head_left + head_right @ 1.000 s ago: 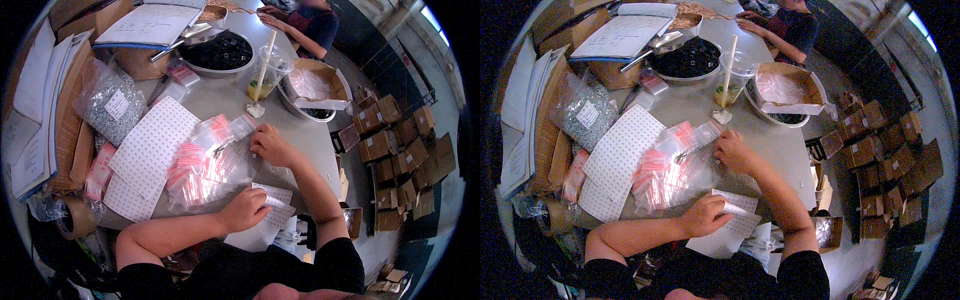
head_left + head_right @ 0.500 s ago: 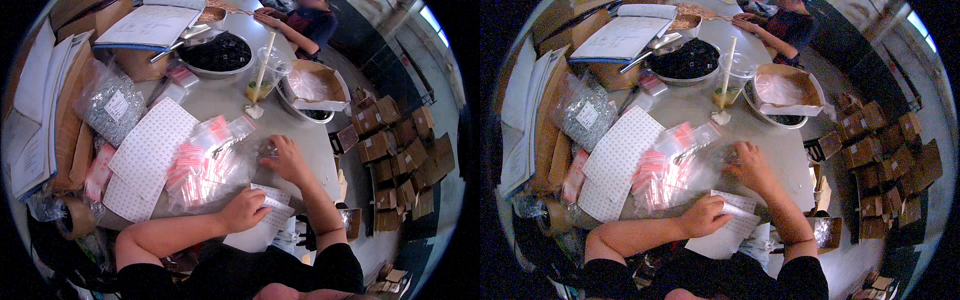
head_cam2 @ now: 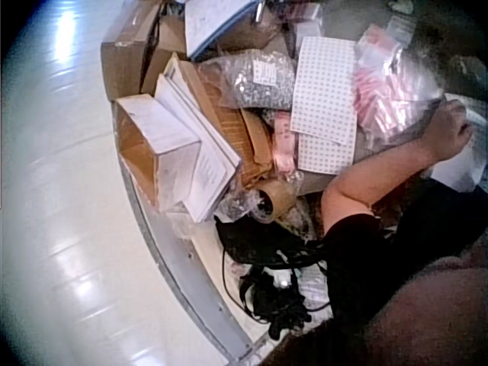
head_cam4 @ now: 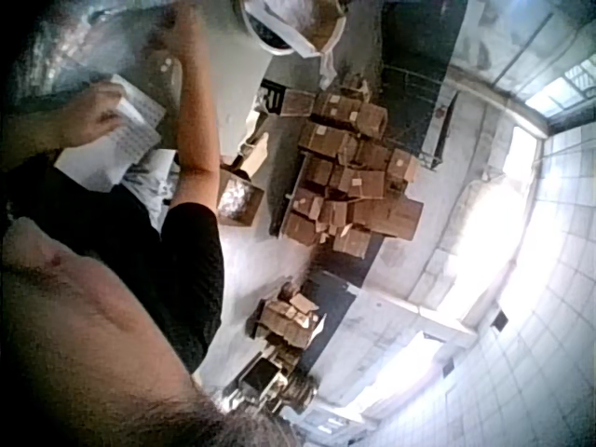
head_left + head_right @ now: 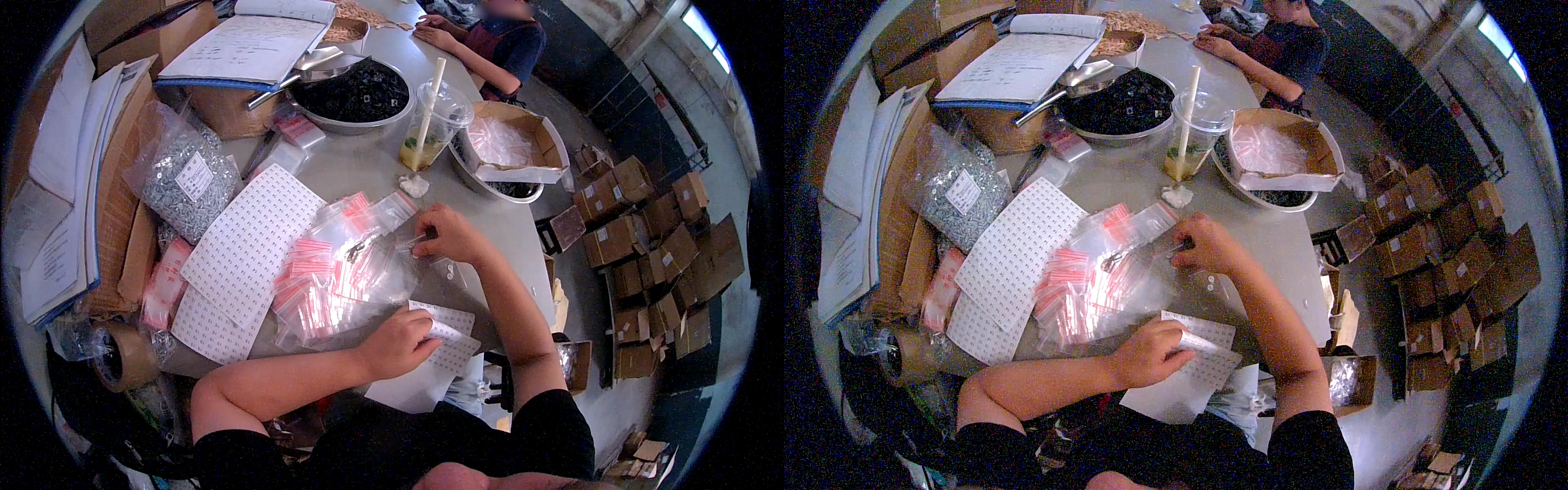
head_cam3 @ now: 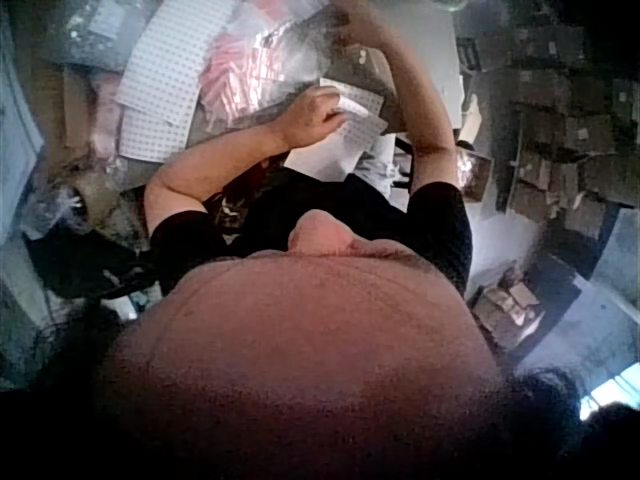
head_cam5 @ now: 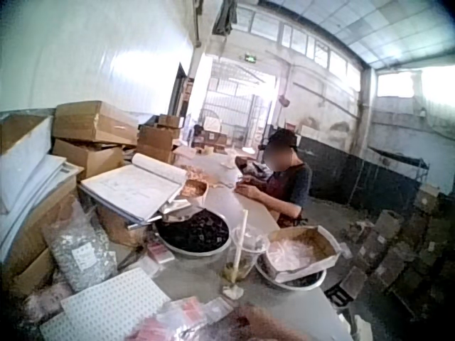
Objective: The person sits at a table and repeatedly picks small white circular objects from a sheet, placing them into small clear plastic bags. The person handles the bags and objects by hand, organizing them on the table.
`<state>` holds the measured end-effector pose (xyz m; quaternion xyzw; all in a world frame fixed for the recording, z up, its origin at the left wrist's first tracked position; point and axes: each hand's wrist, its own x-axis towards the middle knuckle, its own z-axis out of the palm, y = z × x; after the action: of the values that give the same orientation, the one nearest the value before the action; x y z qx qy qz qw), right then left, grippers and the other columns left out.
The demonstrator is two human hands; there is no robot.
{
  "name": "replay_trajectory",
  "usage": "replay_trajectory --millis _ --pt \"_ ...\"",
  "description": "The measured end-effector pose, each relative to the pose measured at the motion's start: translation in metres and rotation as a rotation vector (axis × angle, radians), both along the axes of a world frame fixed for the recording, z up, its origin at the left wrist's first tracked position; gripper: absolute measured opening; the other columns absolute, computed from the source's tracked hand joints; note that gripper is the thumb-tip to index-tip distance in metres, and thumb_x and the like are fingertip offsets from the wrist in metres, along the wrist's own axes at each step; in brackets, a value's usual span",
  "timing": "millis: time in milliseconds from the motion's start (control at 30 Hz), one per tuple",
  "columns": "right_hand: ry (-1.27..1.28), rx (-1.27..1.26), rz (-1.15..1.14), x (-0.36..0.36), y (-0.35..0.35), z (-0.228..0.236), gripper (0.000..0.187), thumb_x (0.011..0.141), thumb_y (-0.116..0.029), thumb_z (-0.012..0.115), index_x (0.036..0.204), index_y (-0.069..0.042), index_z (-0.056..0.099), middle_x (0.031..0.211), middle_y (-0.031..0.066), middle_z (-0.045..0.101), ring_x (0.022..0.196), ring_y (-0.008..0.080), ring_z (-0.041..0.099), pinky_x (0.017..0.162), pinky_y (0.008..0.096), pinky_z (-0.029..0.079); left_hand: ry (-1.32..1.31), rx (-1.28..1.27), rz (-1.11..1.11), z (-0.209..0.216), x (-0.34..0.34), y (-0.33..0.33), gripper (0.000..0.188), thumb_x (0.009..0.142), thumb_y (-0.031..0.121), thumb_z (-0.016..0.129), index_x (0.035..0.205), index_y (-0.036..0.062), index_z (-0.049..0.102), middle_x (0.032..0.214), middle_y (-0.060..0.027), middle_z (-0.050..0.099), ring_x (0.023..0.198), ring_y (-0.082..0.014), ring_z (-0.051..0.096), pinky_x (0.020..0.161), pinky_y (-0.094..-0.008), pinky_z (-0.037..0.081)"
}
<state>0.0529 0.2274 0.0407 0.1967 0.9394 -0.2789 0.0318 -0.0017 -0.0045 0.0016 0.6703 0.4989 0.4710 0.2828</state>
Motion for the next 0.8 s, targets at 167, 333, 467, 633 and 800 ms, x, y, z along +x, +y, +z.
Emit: replay_trajectory --millis 167,333,467,633,800 --pt "0.201 0.021 -0.039 0.013 0.001 -0.005 0.023 0.071 -0.015 0.075 0.087 -0.003 0.064 0.08 0.0126 0.06 0.079 0.0237 0.059 0.072 0.0376 0.049 0.018 0.005 0.005 0.0 0.001 0.0 0.025 0.083 0.018 0.068 0.079 -0.0024 0.055 0.096 -0.022 0.061 0.089 -0.0407 0.058 0.081 -0.0474 0.046" --pt "0.282 -0.268 -0.275 0.044 0.01 0.003 0.03 0.071 -0.011 0.075 0.097 -0.005 0.061 0.075 0.0079 0.054 0.074 0.0139 0.053 0.069 0.0299 0.047 0.014 0.036 0.02 -0.003 0.002 0.0 0.023 0.083 0.016 0.067 0.081 -0.0038 0.057 0.094 -0.021 0.06 0.088 -0.0391 0.058 0.082 -0.0457 0.046" --pt "0.038 -0.292 -0.194 0.059 -0.009 0.024 0.035 0.073 -0.008 0.075 0.103 -0.003 0.057 0.086 0.0065 0.056 0.08 0.016 0.054 0.071 0.0307 0.046 0.023 0.04 0.018 -0.007 0.002 0.001 0.023 0.083 0.017 0.068 0.084 -0.0036 0.058 0.096 -0.0214 0.062 0.09 -0.0401 0.059 0.083 -0.046 0.046" --pt "0.062 0.11 0.036 0.076 -0.011 0.001 0.033 0.07 -0.017 0.076 0.097 -0.004 0.062 0.088 0.0127 0.063 0.094 0.0326 0.059 0.082 0.0436 0.048 0.024 -0.006 -0.009 -0.003 0.001 0.001 0.022 0.084 0.017 0.067 0.084 -0.0034 0.059 0.095 -0.0198 0.062 0.089 -0.0396 0.059 0.082 -0.0461 0.046" --pt "0.092 -0.013 -0.161 0.066 0.003 0.022 0.022 0.076 -0.017 0.074 0.087 -0.003 0.062 0.081 0.0117 0.062 0.082 0.0257 0.06 0.076 0.0366 0.048 0.007 0.015 -0.001 -0.001 -0.001 0.001 0.021 0.083 0.016 0.067 0.082 -0.0033 0.058 0.09 -0.0191 0.06 0.085 -0.0386 0.058 0.079 -0.0455 0.046"
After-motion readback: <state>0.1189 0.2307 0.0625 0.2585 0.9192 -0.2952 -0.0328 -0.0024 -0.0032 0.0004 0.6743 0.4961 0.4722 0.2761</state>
